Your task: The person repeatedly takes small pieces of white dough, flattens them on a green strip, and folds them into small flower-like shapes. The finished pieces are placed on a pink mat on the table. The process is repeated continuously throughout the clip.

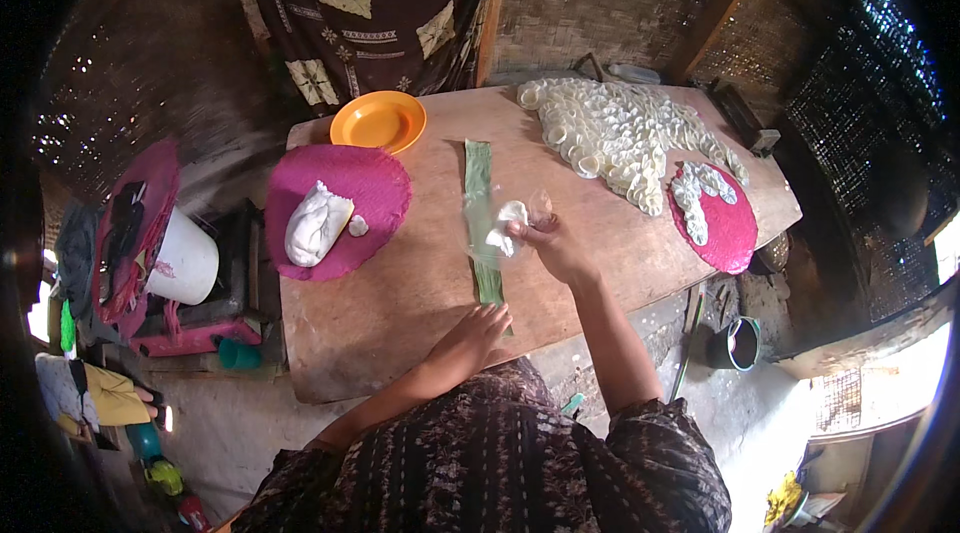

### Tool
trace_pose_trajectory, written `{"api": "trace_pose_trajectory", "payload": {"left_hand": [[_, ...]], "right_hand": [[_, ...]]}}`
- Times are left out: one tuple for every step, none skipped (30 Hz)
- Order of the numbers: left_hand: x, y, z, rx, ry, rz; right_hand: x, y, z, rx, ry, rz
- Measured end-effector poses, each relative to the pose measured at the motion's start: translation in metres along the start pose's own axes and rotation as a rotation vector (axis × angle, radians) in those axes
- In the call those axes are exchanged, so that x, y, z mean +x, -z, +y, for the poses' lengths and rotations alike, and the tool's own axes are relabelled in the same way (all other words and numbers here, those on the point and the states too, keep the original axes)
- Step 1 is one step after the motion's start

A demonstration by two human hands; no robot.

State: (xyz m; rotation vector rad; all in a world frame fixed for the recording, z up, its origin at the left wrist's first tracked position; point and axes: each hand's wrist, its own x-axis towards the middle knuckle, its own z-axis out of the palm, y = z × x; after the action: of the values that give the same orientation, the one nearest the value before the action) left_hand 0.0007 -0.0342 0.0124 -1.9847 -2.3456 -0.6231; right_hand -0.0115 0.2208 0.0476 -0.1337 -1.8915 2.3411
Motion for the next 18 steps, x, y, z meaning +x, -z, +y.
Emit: {"api": "trace_pose_trajectory", "payload": {"left_hand": [[0.002, -0.003, -0.004, -0.014, 0.026, -0.055], [0.004, -0.006, -0.007, -0.027, 0.039, -0.1], [0.006, -0.009, -0.01, -0.035, 0.055, -0.127], [0.008, -0.011, -0.012, -0.04, 0.068, -0.153], [0.008, -0.013, -0.013, -0.04, 0.084, -0.165], [0.008, -0.014, -0.014, -0.044, 0.099, -0.194], [0.009, -0.015, -0.016, -0.044, 0.098, -0.187], [0.01, -0.016, -0.017, -0.045, 0.093, -0.196], [0.01, -0.016, -0.019, -0.049, 0.086, -0.21], [0.011, -0.016, -0.02, -0.017, 0.059, -0.208], [0.013, -0.017, -0.021, 0.015, 0.032, -0.203], [0.014, -0.018, -0.022, 0.052, 0.015, -0.215], [0.017, -0.019, -0.022, 0.066, 0.004, -0.238], [0.019, -0.02, -0.021, 0.084, 0.005, -0.279], [0.021, -0.022, -0.021, 0.096, -0.009, -0.235], [0.022, -0.023, -0.02, 0.047, 0.004, -0.197], [0.023, -0.024, -0.02, 0.042, 0.012, -0.219], [0.023, -0.025, -0.019, 0.034, 0.013, -0.201]], "right_hand": [[0.004, 0.0, 0.001, -0.249, -0.071, -0.012], [0.007, -0.002, 0.005, -0.473, -0.108, -0.051], [0.012, -0.002, 0.012, -0.725, -0.154, -0.064], [0.016, -0.007, 0.024, -0.956, -0.082, -0.122], [0.013, -0.011, 0.035, -1.02, -0.107, -0.063], [0.013, -0.013, 0.043, -1.215, 0.046, -0.055], [0.012, -0.014, 0.049, -1.445, 0.059, -0.054], [0.012, -0.014, 0.052, -1.41, -0.023, -0.08], [0.011, -0.015, 0.055, -1.424, -0.009, -0.114], [0.011, -0.014, 0.054, -1.446, 0.006, -0.128], [0.013, -0.012, 0.052, -1.469, 0.023, -0.146], [0.016, -0.011, 0.05, -1.479, 0.0, -0.175], [0.022, -0.009, 0.047, -1.49, -0.023, -0.21], [0.029, -0.007, 0.045, -1.493, -0.031, -0.246], [0.038, -0.005, 0.044, -1.501, -0.049, -0.237], [0.048, -0.004, 0.043, -1.5, -0.054, -0.228], [0.058, -0.001, 0.043, -1.506, -0.073, -0.213], [0.068, 0.002, 0.042, -1.482, -0.086, -0.196]]}}
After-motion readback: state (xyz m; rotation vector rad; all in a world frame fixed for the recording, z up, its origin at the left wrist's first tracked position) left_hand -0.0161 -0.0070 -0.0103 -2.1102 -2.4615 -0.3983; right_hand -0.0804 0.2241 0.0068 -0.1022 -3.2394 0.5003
